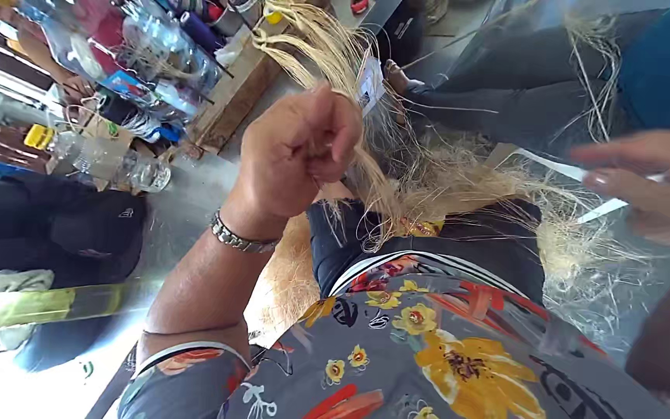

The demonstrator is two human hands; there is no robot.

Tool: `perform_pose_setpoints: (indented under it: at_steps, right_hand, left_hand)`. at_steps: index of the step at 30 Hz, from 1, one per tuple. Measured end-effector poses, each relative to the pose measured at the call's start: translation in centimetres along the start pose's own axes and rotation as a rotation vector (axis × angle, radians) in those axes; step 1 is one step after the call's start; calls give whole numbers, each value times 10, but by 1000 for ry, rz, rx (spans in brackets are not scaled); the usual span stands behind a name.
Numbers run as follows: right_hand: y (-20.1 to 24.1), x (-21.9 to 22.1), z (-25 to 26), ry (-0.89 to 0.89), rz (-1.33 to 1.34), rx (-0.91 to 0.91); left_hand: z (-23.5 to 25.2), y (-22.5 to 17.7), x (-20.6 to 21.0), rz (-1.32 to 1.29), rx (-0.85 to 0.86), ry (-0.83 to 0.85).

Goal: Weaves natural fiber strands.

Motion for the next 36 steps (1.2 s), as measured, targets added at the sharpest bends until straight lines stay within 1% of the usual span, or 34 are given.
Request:
perform_pose_setpoints:
  at_steps: [1, 2, 3, 4, 5, 6, 7, 8, 9, 11, 12, 13, 14, 16, 18, 20, 22, 24, 25, 27, 28, 30, 31, 32, 33, 34, 36]
  right_hand:
    - [25, 4, 17, -71, 114, -157]
    - [55, 13, 34, -118, 281, -276]
    - [86, 26, 49, -126, 491, -361]
    - [115, 40, 60, -91, 695, -423]
    - [137, 53, 67, -28, 883, -458]
    - [149, 65, 70, 48, 1016, -456]
    - [153, 73, 72, 113, 1077, -403]
    - [146, 78, 71, 156, 1068, -345]
    - [131, 80, 70, 159, 1005, -310]
    - [78, 79, 65, 111, 825, -233]
    - [49, 78, 60, 85, 760, -177]
    - [25, 78, 54, 53, 706, -134]
    - [11, 76, 48, 31, 648, -114]
    - [9, 77, 39, 25, 559, -177]
    - [14, 81, 39, 43, 526, -248]
    - [11, 86, 47, 77, 465, -235]
    - [-4, 93, 52, 110, 305, -181]
    - [-37, 100, 52, 134, 150, -100]
    - [-59, 103, 49, 138, 72, -41]
    - [-110, 109, 36, 177, -111, 154]
    - [-133, 113, 24, 233, -206, 299]
    - [-165, 122, -5, 402, -369, 585]
    - [-179, 129, -19, 490, -447, 683]
    - [-186, 135, -26, 564, -486, 734]
    - [-180, 135, -22, 595, -481, 717]
    - [-161, 130, -8, 574, -449, 645]
    - [-99, 112, 34, 401, -336, 354]
  left_hand:
    - [5, 5, 8, -5, -4, 23]
    - [11, 10, 16, 0, -11, 51]
    - [17, 16, 22, 9, -15, 82]
    - [21, 20, 26, 37, -9, 108]
    - [24, 20, 25, 79, 1, 126]
    - [24, 18, 20, 127, 8, 126]
    - [20, 14, 9, 161, 10, 89]
    - [12, 7, -9, 181, 8, 29]
    - [-3, -1, -35, 190, 8, -34]
    - [-48, -12, -107, 117, 26, -157]
    - [-77, -13, -144, 106, 8, -229]
    - [-101, -9, -169, 109, -14, -259]
    - [-118, -1, -178, 110, -46, -261]
    - [-137, 18, -154, 95, -84, -342]
    - [-156, 37, -135, 40, -63, -451]
    - [-183, 47, -144, -59, 53, -565]
    - [-217, 44, -166, -150, 211, -709]
    - [-254, 35, -190, -188, 335, -901]
    - [-270, 31, -200, -184, 369, -1014]
    - [-294, 29, -216, -134, 377, -1200]
    - [-299, 31, -218, -109, 363, -1241]
    - [-289, 38, -206, -64, 295, -1216]
    - [-278, 42, -196, -64, 256, -1162]
    - [-264, 46, -183, -73, 216, -1101]
    - [-248, 47, -167, -73, 184, -1034]
    - [-230, 46, -151, -68, 173, -955]
    - [-193, 42, -121, -94, 178, -772]
Point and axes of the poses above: each hand's wrist, its own z-axis towards the middle knuckle, its own x-axis out of the palm, y = z × x, the point moved 3 cm from there along z, towards the middle knuckle, and after that the axes turned 12 degrees about -z, right-handed, at the moved point
